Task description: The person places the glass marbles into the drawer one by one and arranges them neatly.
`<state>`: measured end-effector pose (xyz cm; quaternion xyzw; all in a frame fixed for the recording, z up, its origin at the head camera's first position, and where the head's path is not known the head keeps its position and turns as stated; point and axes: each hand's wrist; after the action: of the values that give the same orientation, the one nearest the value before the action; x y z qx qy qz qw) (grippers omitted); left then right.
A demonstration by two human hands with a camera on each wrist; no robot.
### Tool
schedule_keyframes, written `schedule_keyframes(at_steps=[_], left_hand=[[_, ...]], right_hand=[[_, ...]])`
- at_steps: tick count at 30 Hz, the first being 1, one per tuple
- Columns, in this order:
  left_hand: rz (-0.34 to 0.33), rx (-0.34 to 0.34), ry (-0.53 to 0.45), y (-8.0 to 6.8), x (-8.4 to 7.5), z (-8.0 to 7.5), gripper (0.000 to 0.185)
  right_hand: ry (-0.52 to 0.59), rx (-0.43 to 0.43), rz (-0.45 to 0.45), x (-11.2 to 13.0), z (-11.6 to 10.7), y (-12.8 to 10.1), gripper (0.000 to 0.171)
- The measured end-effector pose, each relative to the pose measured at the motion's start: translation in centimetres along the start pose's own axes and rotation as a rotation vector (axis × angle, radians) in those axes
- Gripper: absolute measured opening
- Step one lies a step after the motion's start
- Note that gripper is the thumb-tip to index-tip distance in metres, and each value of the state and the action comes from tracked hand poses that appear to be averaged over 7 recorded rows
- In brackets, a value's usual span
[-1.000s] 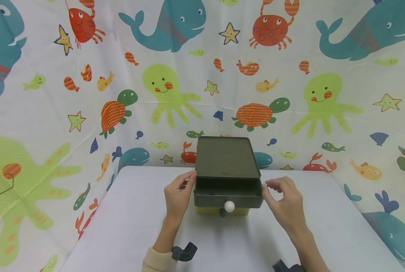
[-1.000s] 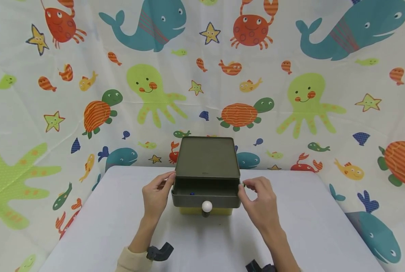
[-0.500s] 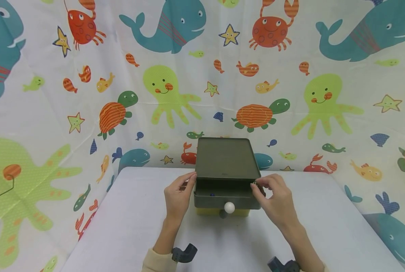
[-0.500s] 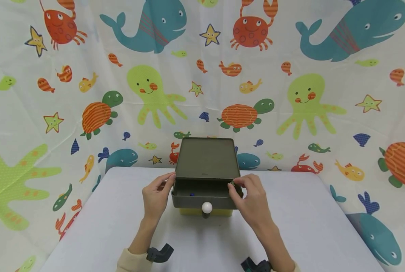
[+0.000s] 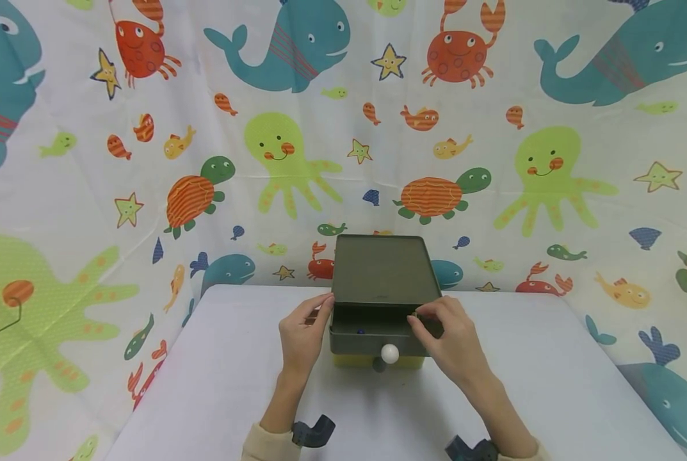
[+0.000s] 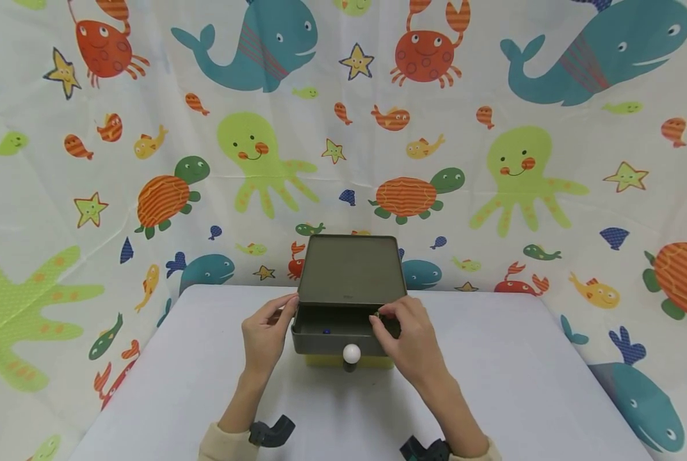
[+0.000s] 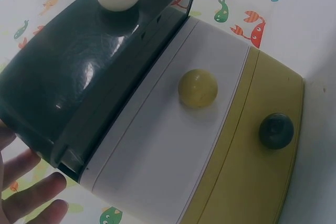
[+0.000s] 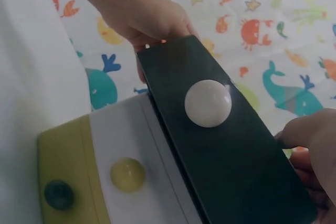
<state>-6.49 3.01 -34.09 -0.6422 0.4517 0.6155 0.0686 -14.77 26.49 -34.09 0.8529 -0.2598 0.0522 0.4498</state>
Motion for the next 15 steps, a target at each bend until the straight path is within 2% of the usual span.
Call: schedule_keyframes(at_steps=[8,15], left_hand=[[-0.043,0.01,-0.003,0.2,2.8,0.6,0.017],[-0.009,0.032,-0.022,0.3,3.5,0.4,0.018]], right_hand=[[0.001,0.027,-0.018,0.3,0.6,0.0,0.022],[0.024,0.005,-0.052,0.1,0.9,0.2,0.02]])
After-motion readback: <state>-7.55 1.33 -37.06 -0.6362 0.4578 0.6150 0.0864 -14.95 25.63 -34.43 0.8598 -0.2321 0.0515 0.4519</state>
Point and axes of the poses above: each hand's wrist, its own y-axis towards the middle knuckle, its own z-axis out of the palm, x = y × z, and after that the axes turned 9 degrees about -z, right-handed
